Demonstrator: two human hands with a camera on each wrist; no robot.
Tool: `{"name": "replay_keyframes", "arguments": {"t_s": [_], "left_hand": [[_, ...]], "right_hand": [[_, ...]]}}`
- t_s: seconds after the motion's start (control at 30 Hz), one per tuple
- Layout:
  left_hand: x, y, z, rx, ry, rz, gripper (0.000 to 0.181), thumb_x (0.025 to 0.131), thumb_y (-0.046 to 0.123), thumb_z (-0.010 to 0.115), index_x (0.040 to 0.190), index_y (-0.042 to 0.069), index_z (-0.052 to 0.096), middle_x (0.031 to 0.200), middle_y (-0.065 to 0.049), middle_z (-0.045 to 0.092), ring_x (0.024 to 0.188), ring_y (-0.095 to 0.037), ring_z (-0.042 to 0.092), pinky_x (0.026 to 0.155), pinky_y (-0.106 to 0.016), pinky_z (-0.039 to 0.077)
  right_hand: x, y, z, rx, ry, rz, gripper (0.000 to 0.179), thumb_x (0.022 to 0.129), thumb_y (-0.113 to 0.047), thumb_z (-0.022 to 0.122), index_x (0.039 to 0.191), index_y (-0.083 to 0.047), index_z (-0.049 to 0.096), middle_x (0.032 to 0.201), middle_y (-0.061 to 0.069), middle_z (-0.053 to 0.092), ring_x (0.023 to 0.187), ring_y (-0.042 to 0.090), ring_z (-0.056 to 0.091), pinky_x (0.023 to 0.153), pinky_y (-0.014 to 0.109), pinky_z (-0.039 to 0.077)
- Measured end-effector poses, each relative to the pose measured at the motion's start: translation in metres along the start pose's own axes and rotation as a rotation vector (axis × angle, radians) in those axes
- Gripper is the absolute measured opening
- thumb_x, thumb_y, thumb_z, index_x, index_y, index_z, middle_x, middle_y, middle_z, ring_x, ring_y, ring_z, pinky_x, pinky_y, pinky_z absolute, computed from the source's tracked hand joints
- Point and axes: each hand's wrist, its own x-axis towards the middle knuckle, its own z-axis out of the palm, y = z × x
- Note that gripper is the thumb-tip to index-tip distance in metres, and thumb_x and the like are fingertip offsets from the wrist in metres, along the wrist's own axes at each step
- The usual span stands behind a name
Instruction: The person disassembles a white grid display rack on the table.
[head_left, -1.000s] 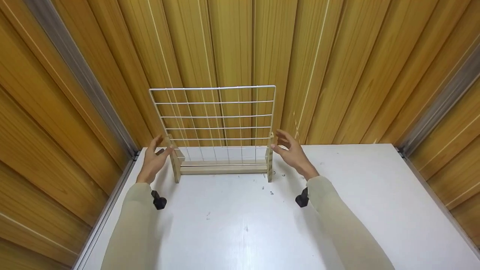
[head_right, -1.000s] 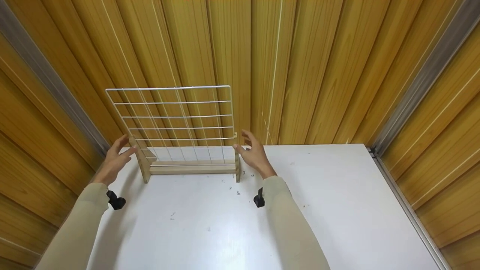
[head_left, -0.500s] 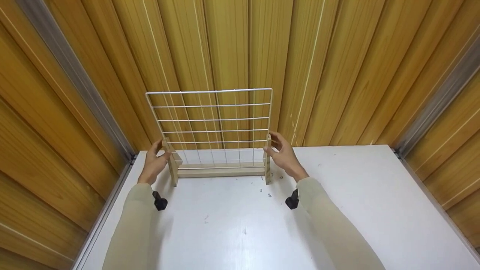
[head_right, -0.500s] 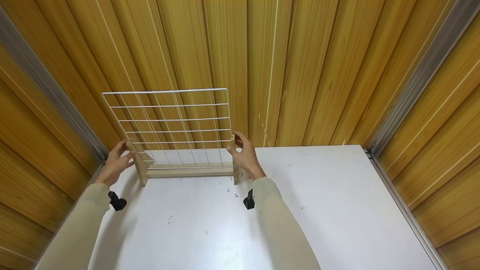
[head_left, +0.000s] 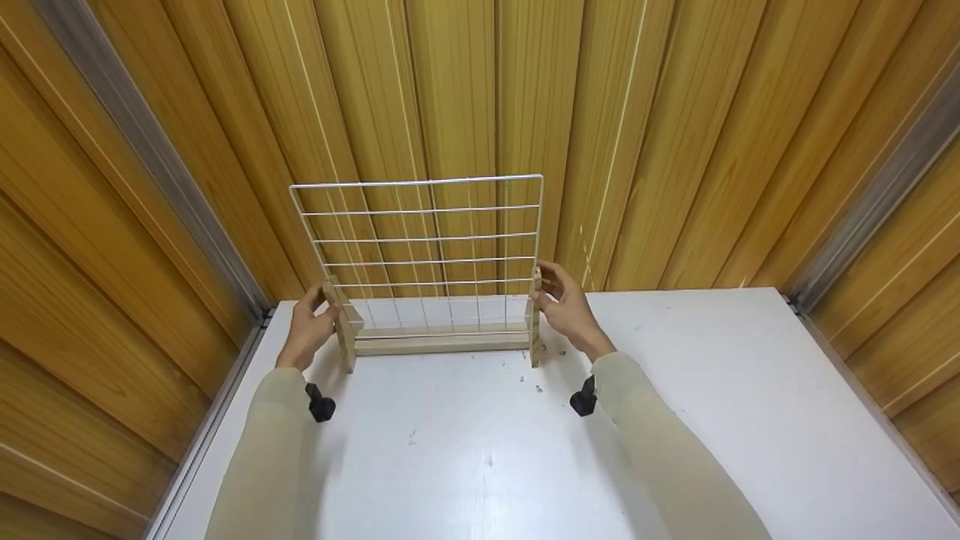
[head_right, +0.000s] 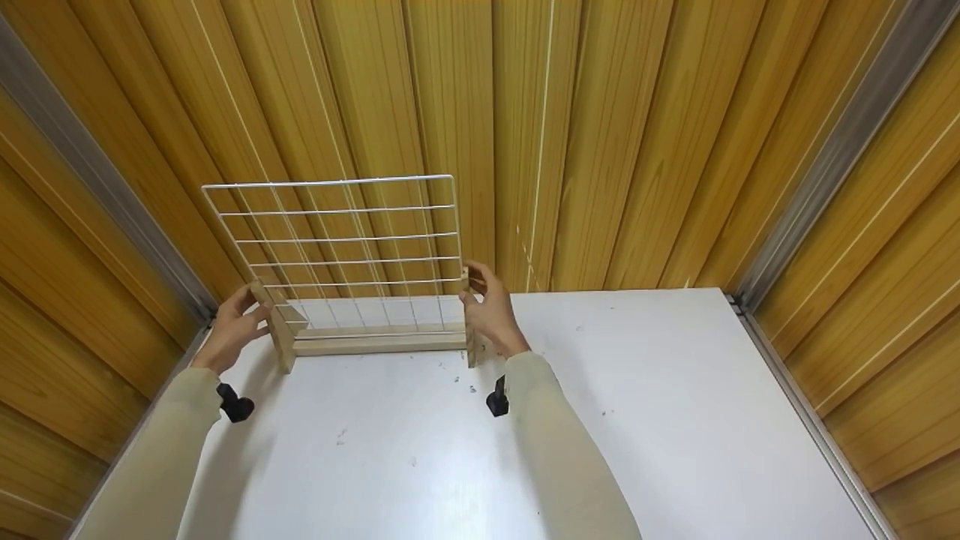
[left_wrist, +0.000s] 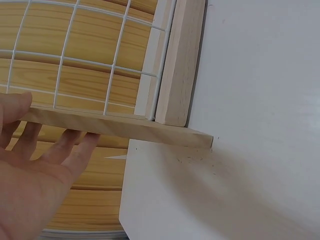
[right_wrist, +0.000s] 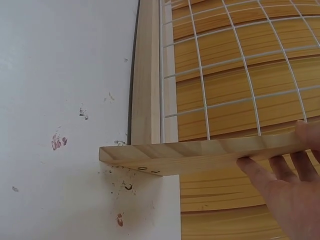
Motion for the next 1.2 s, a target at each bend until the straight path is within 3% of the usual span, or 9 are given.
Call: {"name": "replay_keyframes", "arguments": {"t_s": [0.17,0.57,0.93,1.2], "left_hand": [[-0.002,-0.001,-0.003,-0.001,-0.016,0.022,0.065,0.115,0.014,0.047,0.172,0.012,0.018,0.178,-0.017,0.017,0.161,-0.040,0.027,0.128,-0.055,0.042],[-0.016,-0.005,-0.011,0.029,-0.031,0.051,0.061,0.115,0.014,0.048,0.170,0.010,0.022,0.177,-0.018,0.020,0.159,-0.042,0.032,0.126,-0.057,0.045],[-0.030,-0.008,-0.011,0.036,-0.002,0.092,0.060,0.114,0.011,0.049,0.169,0.008,0.024,0.176,-0.022,0.022,0.154,-0.048,0.038,0.122,-0.058,0.048],[-0.037,-0.011,-0.011,0.050,0.025,0.115,0.059,0.114,0.013,0.050,0.168,0.010,0.026,0.175,-0.023,0.024,0.151,-0.051,0.041,0.119,-0.059,0.051]], "right_hand": [[0.002,0.001,0.000,-0.010,0.027,0.004,0.054,0.105,0.004,0.061,0.156,-0.007,0.047,0.159,0.021,0.047,0.148,0.034,0.049,0.114,0.036,0.056],[0.006,0.003,0.000,0.007,0.023,0.000,0.051,0.104,0.007,0.060,0.153,-0.001,0.048,0.155,0.023,0.049,0.145,0.039,0.051,0.102,0.023,0.059],[0.007,0.004,0.003,0.023,0.007,-0.032,0.051,0.103,0.010,0.058,0.152,0.002,0.048,0.150,0.022,0.051,0.140,0.040,0.053,0.109,0.047,0.060],[0.008,0.003,0.005,0.021,0.006,-0.029,0.051,0.104,0.009,0.057,0.154,0.001,0.047,0.151,0.022,0.050,0.140,0.038,0.053,0.103,0.033,0.061]]}}
